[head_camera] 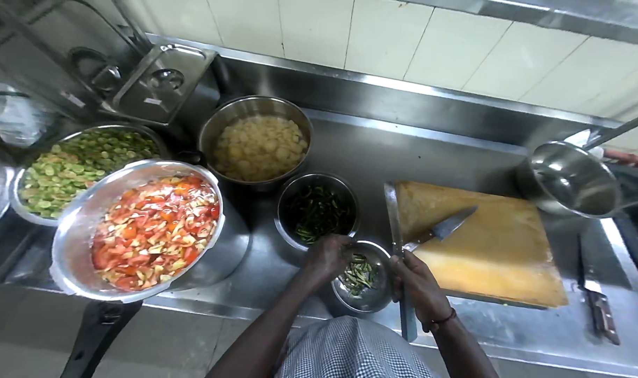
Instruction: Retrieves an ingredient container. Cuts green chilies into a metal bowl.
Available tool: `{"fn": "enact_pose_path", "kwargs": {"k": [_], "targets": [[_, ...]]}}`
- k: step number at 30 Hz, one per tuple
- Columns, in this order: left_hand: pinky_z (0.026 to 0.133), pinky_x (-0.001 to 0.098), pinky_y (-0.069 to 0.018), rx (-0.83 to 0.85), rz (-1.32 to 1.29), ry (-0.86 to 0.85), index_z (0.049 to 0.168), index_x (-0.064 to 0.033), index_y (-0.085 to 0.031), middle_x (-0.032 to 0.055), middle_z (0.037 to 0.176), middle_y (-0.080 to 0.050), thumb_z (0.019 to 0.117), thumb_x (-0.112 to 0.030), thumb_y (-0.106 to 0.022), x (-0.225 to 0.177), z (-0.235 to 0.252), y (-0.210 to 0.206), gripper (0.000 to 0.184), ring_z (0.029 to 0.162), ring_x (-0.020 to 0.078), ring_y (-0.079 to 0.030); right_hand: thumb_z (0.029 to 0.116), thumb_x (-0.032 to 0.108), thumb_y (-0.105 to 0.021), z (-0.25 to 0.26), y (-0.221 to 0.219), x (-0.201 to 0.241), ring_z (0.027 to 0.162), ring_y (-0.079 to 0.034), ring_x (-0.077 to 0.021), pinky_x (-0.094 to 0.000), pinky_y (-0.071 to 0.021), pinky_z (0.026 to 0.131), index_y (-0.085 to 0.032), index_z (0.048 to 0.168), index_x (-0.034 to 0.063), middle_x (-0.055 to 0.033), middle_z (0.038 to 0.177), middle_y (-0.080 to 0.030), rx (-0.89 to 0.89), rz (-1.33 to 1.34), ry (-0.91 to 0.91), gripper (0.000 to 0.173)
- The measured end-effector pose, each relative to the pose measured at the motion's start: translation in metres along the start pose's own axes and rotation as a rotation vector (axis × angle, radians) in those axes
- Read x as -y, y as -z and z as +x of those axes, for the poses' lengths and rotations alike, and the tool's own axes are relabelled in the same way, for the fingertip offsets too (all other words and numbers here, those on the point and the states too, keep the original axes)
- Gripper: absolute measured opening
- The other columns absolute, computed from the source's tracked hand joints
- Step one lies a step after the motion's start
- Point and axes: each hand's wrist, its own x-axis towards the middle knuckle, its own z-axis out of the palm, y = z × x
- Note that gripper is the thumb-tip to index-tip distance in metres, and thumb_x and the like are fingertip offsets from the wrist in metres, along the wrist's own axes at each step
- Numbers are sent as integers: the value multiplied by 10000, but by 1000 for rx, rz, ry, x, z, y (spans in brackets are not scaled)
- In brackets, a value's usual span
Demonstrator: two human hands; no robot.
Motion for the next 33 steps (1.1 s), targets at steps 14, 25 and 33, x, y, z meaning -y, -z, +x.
{"fn": "enact_pose_path", "kwargs": {"k": [14, 25, 33], "targets": [[934, 611, -515, -32, 377, 356, 1126, -3, -695, 241, 1165, -678, 980, -222, -624, 30, 48, 19, 273, 1129, 421, -646, 1094, 185, -441, -2, 7, 3, 504, -540, -182, -357, -572, 523, -550, 1107, 50, -68, 676, -501, -30, 89, 7, 174], [692, 283, -556, -194, -735, 2, 1243, -44, -666, 94, 1149, -678, 951, 94, -573, 23, 11, 16, 336, 764, 131, -641, 1094, 262, -472, 3, -3, -9, 503, -579, -157, -320, -543, 506, -582, 1274, 70, -46, 663, -568, 84, -491, 102, 285], [584, 206, -427, -194, -884, 19, 1093, -36, -713, 27, 901, -655, 994, -38, -618, 9, -1, 22, 137, 666, 68, -522, 1071, 342, -486, 3, -3, -11, 561, -584, -181, -391, -522, 568, -621, 1129, 106, -40, 677, -574, 59, -839, 222, 278]]}}
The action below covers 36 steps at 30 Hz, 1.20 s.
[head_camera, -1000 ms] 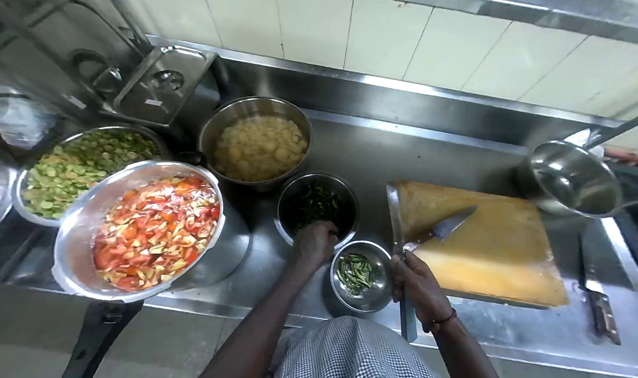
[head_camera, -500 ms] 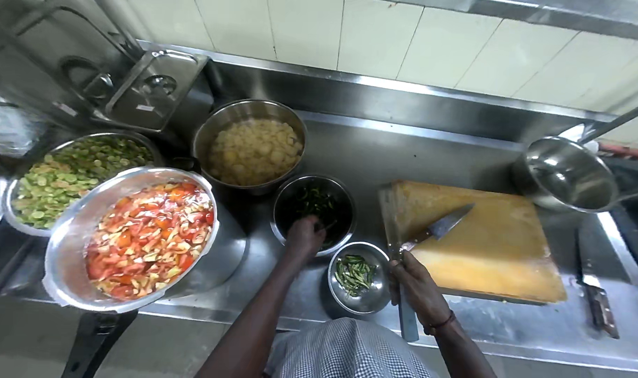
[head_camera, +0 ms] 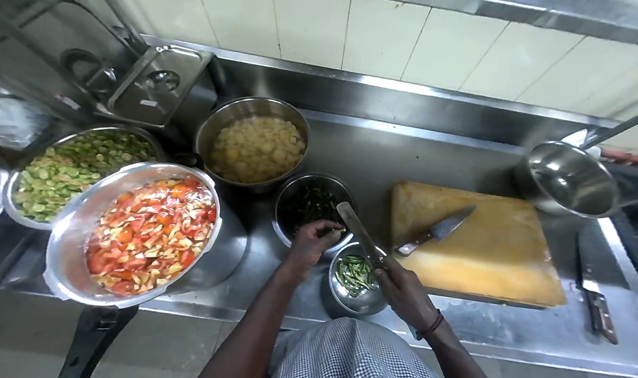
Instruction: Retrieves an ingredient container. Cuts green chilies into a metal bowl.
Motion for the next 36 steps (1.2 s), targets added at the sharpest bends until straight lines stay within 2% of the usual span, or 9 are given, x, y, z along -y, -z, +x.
{"fn": "enact_pose_path", "kwargs": {"k": [3, 9, 12, 14, 17, 21, 27, 32, 36], "targets": [[571, 197, -428, -7, -17, -16, 1013, -25, -703, 15, 829, -628, 974, -17, -644, -2, 0, -1, 71, 642, 62, -513, 1072, 333, -484, -1, 0, 3, 602, -596, -193, -407, -530, 605, -639, 1213, 99, -54, 728, -600, 21, -17, 3, 314], [611, 221, -494, 18, -40, -10, 963, -5, -682, 59, 802, -643, 973, -10, -642, 0, 0, 0, 42, 656, 100, -569, 1068, 311, -497, -4, 0, 10, 647, -619, -215, -426, -528, 641, -647, 1159, 85, -66, 727, -614, 1, -108, 27, 286], [572, 177, -439, 0, 12, 8, 920, -38, -667, 31, 792, -630, 985, -20, -628, -9, -8, -7, 78, 636, 68, -533, 1068, 311, -496, -7, 1, 17, 670, -640, -243, -449, -532, 653, -636, 1118, 80, -74, 719, -613, -7, -202, 11, 274], [604, 199, -474, 7, -7, -1, 902, -17, -681, 46, 815, -672, 966, 2, -650, -4, -2, -5, 74, 666, 77, -574, 1072, 323, -482, -6, 0, 19, 702, -658, -269, -471, -539, 681, -632, 1147, 82, -86, 742, -630, 3, -248, -10, 293], [635, 224, -492, 7, -19, 16, 863, -7, -667, 36, 762, -633, 941, 15, -679, 2, 1, -8, 82, 666, 88, -571, 1075, 327, -467, -5, -1, 25, 750, -677, -294, -489, -543, 715, -624, 1179, 81, -104, 780, -649, 43, -293, -34, 309], [622, 206, -477, -5, -21, 98, 864, -30, -656, 26, 758, -615, 956, -1, -665, -8, -12, -16, 96, 655, 79, -551, 1083, 315, -458, -4, -1, 35, 811, -684, -310, -495, -542, 763, -621, 1187, 70, -126, 841, -663, 90, -309, -67, 312], [627, 224, -522, 34, -142, 191, 923, -3, -663, 69, 813, -669, 958, -8, -667, 0, -12, -18, 36, 671, 103, -604, 1080, 324, -457, -1, -8, 34, 786, -678, -301, -489, -543, 743, -609, 1198, 75, -120, 818, -653, 104, -274, -62, 315], [729, 258, -561, 119, -160, 189, 1045, -1, -692, 107, 1032, -730, 986, -46, -642, 2, -17, -13, 90, 794, 132, -668, 1078, 308, -470, -1, -9, 29, 723, -650, -274, -474, -534, 703, -630, 1166, 69, -100, 764, -625, 57, -198, -14, 301], [774, 322, -609, 142, -263, 159, 1027, -17, -688, 120, 954, -723, 1006, -53, -610, 7, -19, -12, 88, 829, 187, -719, 1071, 321, -476, 0, -12, 20, 636, -613, -210, -431, -530, 640, -628, 1273, 81, -56, 710, -605, -60, -90, 35, 349]]}}
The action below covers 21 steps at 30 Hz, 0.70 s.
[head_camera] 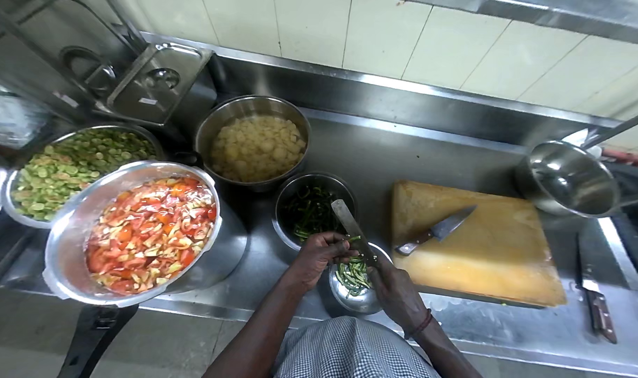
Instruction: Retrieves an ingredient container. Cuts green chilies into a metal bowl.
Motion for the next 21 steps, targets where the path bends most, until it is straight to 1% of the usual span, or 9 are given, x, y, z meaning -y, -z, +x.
{"fn": "enact_pose_path", "kwargs": {"k": [2, 3, 5, 7, 10, 11, 14, 18, 21], "targets": [[761, 329, -620, -24, -38, 4, 993, -15, -692, 130, 950, -733, 1017, -59, -594, 2, -1, -5, 110, 824, 198, -733, 1072, 332, -476, 0, -1, -1, 610, -590, -187, -405, -517, 616, -628, 1236, 86, -40, 692, -583, -19, 31, 14, 332], [759, 332, -619, -46, -58, 8, 988, -10, -693, 139, 955, -737, 1022, -65, -591, 2, -1, -8, 121, 823, 204, -734, 1074, 336, -473, 0, -1, 0, 607, -585, -183, -398, -515, 614, -625, 1237, 87, -37, 692, -575, -13, 36, 12, 334], [745, 332, -622, -93, -74, 8, 980, -6, -695, 142, 954, -737, 1022, -73, -596, 1, 0, -10, 126, 805, 204, -733, 1077, 335, -472, -1, 1, 2, 610, -589, -196, -404, -514, 614, -630, 1199, 83, -41, 684, -572, 0, 6, 2, 322], [744, 337, -626, -112, -65, 21, 978, 2, -691, 144, 946, -738, 1020, -67, -599, -1, 0, -9, 123, 799, 208, -738, 1080, 325, -469, -2, 8, 4, 640, -609, -219, -416, -519, 636, -623, 1173, 80, -56, 700, -582, 47, -58, -8, 305], [733, 331, -626, -119, -29, 53, 945, 28, -679, 158, 913, -749, 1014, -22, -591, -3, 1, -7, 123, 781, 218, -746, 1082, 316, -460, -3, 15, 5, 695, -640, -244, -443, -535, 685, -612, 1235, 81, -77, 747, -614, 119, -125, -15, 320], [718, 319, -622, -113, -15, 61, 933, 32, -680, 157, 899, -750, 1008, -11, -595, -4, 1, -7, 121, 763, 209, -741, 1083, 315, -455, -2, 16, 6, 711, -645, -250, -447, -535, 697, -609, 1236, 80, -82, 760, -618, 142, -137, -20, 320], [677, 299, -614, -99, 10, 89, 888, 24, -661, 130, 828, -726, 981, 3, -631, -5, 2, -10, 100, 696, 176, -713, 1085, 316, -453, 0, 17, 11, 758, -653, -262, -459, -534, 731, -613, 1180, 81, -94, 802, -629, 199, -154, -46, 300], [693, 317, -619, -53, -67, 116, 929, 17, -659, 121, 829, -710, 971, -8, -644, 0, 3, -8, 51, 695, 172, -703, 1080, 305, -467, 2, 14, 15, 739, -641, -247, -446, -530, 720, -613, 1177, 81, -89, 791, -616, 203, -109, -45, 285], [735, 355, -621, -37, -98, 135, 946, 12, -662, 115, 843, -707, 960, 3, -648, 4, 4, -6, 22, 722, 185, -700, 1082, 297, -465, 2, 13, 15, 746, -641, -249, -445, -531, 728, -613, 1195, 73, -96, 802, -621, 221, -77, -44, 292]]}}
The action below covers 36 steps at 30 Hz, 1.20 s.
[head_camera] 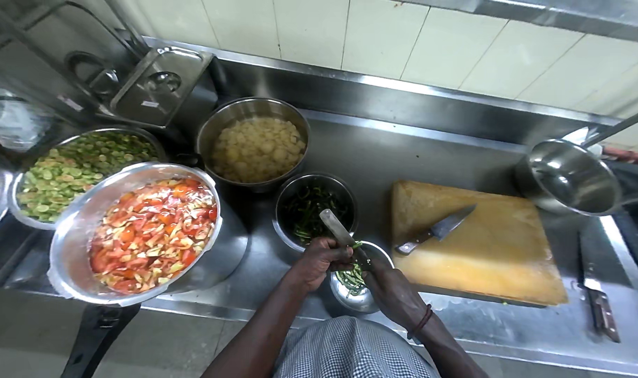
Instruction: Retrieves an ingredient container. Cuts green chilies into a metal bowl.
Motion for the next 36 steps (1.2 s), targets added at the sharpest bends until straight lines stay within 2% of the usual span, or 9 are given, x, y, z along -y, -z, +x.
{"fn": "enact_pose_path", "kwargs": {"k": [5, 8, 10, 15, 19, 25, 31, 33, 36], "targets": [[802, 383, -623, 55, -45, -14, 1046, 0, -671, 129, 933, -723, 986, -9, -608, 5, 1, 4, 87, 812, 211, -726, 1083, 319, -463, 1, -6, -8, 664, -611, -216, -426, -523, 660, -627, 1197, 75, -68, 735, -592, -126, 84, 11, 314], [811, 385, -623, 47, -117, -34, 1014, 2, -677, 174, 1017, -739, 1005, -2, -577, 6, 1, 3, 100, 872, 253, -745, 1074, 301, -487, 1, -10, -13, 625, -591, -193, -406, -517, 623, -650, 1212, 77, -54, 715, -594, -236, 128, 49, 309], [798, 373, -623, 17, -128, -46, 988, 4, -676, 177, 1008, -739, 1009, -10, -577, 7, 0, 0, 102, 862, 250, -744, 1076, 309, -480, 1, -8, -14, 632, -595, -197, -410, -519, 629, -639, 1216, 79, -53, 716, -591, -218, 107, 50, 312], [783, 357, -627, -21, -37, -26, 975, 22, -680, 180, 976, -749, 999, 4, -596, 0, -3, 0, 89, 842, 245, -753, 1081, 328, -480, -1, 0, -12, 699, -635, -221, -432, -540, 696, -587, 1351, 99, -77, 781, -632, -126, 28, 10, 370], [810, 371, -624, 9, -5, 3, 965, 26, -671, 180, 1010, -748, 995, 15, -594, -2, -2, 0, 83, 854, 252, -752, 1075, 310, -481, 0, 1, -10, 683, -627, -231, -440, -531, 669, -613, 1190, 86, -73, 742, -601, -125, 4, 7, 284], [777, 360, -628, 29, 2, 19, 930, 29, -687, 161, 952, -746, 984, 18, -610, 1, -2, -1, 95, 832, 235, -746, 1077, 308, -484, 2, 5, -3, 732, -657, -252, -461, -545, 708, -594, 1290, 99, -86, 790, -638, -89, -54, -10, 318], [615, 244, -570, -65, -17, -26, 926, -8, -681, 95, 790, -681, 987, -36, -637, 4, -1, 1, 80, 636, 124, -642, 1081, 319, -461, -1, 4, -4, 761, -671, -274, -476, -548, 735, -586, 1279, 103, -97, 808, -650, -62, -104, -32, 319], [619, 247, -573, -67, 11, -38, 916, -7, -681, 94, 792, -691, 975, -26, -651, 5, 0, 1, 69, 647, 125, -655, 1082, 318, -460, -2, 2, -2, 760, -669, -277, -474, -544, 734, -591, 1247, 91, -99, 803, -645, -56, -102, -34, 309], [698, 303, -611, -59, 21, -27, 917, 4, -675, 109, 834, -711, 966, -9, -656, 4, -2, -4, 54, 718, 165, -701, 1077, 308, -462, -1, -1, 2, 754, -669, -278, -466, -546, 715, -586, 1159, 77, -102, 787, -631, -60, -103, -43, 275]]}}
